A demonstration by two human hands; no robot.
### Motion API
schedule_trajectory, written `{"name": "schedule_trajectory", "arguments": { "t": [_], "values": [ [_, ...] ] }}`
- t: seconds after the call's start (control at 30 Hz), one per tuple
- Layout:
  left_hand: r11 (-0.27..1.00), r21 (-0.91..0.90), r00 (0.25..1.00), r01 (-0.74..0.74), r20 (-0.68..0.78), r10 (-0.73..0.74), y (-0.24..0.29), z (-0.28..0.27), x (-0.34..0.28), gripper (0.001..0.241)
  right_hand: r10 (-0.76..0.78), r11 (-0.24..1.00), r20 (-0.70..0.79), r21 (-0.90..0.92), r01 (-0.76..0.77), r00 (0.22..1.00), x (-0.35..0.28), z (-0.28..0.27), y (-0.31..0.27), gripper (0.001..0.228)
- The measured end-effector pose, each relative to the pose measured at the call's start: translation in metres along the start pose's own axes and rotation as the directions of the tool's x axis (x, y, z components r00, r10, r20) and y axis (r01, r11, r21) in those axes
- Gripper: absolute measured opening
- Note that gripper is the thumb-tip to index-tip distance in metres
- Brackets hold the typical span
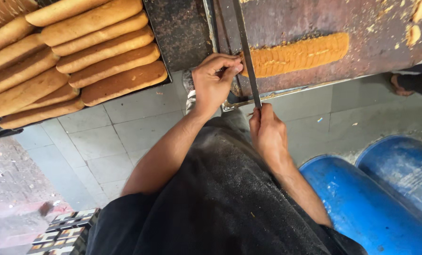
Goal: The person uses a long serrated knife to slice long loaves of bread into smaller pieces on a wooden cutting board. They repeatedly pick up loaves, slice them, and arrange the cut pieces on a metal tray.
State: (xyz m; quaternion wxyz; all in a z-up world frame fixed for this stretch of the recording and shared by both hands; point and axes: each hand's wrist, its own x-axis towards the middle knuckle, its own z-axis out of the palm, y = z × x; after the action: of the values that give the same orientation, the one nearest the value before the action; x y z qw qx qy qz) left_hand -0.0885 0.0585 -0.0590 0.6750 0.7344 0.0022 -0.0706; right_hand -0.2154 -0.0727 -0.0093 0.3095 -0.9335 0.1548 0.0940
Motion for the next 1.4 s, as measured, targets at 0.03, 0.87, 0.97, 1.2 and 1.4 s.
{"name": "schedule_trajectory", "arguments": {
  "t": [0.03,0.87,0.97,1.2,1.4],
  "values": [
    [1.000,-0.010,1.000,-0.002,0.001,0.002,-0.001,0.000,0.001,0.007,0.016,1.000,0.004,0.001,-0.016,1.000,-0.002,0.003,-0.002,0.013],
    [1.000,-0.002,0.998,-0.014,-0.061,0.013,-0.009,0.006,0.002,0.009,0.296,0.954,0.229,-0.115,-0.276,0.927,-0.018,0.008,-0.021,0.013],
    [0.999,0.041,0.999,-0.036,-0.034,0.037,-0.007,0.003,0.002,0.008,0.315,0.944,0.244,-0.177,-0.278,0.917,-0.030,0.004,-0.021,0.017],
    [0.992,0.098,0.997,-0.075,-0.028,0.078,-0.012,0.004,-0.003,0.007,0.273,0.962,0.263,-0.064,-0.266,0.925,-0.020,0.024,-0.006,0.017],
    [0.991,0.095,0.995,-0.091,-0.035,0.094,-0.008,0.004,-0.002,0.007,0.343,0.939,0.338,-0.118,-0.322,0.876,-0.032,0.002,-0.026,0.017]
  ]
}}
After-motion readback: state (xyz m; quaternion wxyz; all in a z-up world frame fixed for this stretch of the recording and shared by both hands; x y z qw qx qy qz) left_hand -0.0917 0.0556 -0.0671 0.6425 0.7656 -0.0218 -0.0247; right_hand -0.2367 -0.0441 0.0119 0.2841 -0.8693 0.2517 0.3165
